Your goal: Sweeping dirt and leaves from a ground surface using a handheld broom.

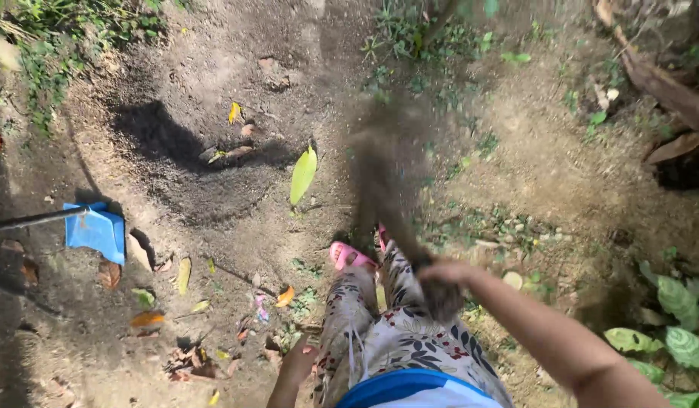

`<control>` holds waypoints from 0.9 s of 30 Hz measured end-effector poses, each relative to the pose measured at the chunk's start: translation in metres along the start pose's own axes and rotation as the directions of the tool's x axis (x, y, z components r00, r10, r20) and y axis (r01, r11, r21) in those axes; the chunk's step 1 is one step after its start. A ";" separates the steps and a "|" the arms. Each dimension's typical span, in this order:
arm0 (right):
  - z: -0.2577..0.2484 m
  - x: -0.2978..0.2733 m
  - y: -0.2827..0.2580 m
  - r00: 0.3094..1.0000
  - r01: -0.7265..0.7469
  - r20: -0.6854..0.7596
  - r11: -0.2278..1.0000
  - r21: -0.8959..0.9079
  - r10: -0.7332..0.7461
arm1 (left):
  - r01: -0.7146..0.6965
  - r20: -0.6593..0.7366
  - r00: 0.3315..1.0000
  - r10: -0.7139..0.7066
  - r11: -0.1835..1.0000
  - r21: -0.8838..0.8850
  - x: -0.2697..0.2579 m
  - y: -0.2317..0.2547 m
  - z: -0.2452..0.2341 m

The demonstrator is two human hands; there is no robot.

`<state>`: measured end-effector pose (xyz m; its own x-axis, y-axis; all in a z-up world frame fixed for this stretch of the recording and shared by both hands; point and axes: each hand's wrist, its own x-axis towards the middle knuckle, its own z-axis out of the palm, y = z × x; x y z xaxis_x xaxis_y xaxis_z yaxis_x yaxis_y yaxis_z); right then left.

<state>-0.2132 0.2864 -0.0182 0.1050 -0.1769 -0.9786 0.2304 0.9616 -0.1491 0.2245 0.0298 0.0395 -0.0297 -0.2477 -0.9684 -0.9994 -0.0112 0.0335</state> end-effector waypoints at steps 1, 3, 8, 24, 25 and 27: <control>0.014 -0.021 -0.009 0.977 0.186 0.095 0.981 0.057 -0.191 | -0.054 0.001 0.999 0.054 0.998 0.014 0.009 -0.001 0.004; 0.019 -0.059 -0.019 0.907 0.368 0.176 0.923 0.108 -0.382 | -0.120 -0.010 0.993 0.120 0.993 0.012 0.020 0.007 0.010; -0.031 -0.159 -0.063 0.868 0.326 0.428 0.939 -0.112 -0.250 | 0.046 0.077 0.996 -0.043 0.998 -0.037 -0.030 0.085 -0.015; 0.054 -0.001 -0.138 0.979 0.121 0.094 0.891 0.438 -0.178 | 0.032 -0.096 0.993 -0.071 0.935 -0.353 -0.039 -0.012 0.120; 0.082 0.013 -0.125 0.939 0.082 0.276 0.910 0.407 -0.208 | -0.030 -0.137 0.990 -0.027 0.918 -0.396 -0.039 -0.015 0.132; 0.129 -0.016 -0.130 0.864 0.040 0.458 0.934 0.354 -0.211 | -0.087 -0.182 0.983 0.004 0.890 -0.448 -0.043 -0.014 0.143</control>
<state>-0.1203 0.1368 0.0349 0.4848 -0.4514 -0.7491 0.5621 0.8170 -0.1285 0.2367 0.1792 0.0454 -0.0299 -0.4201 -0.9070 -0.8784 -0.4220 0.2245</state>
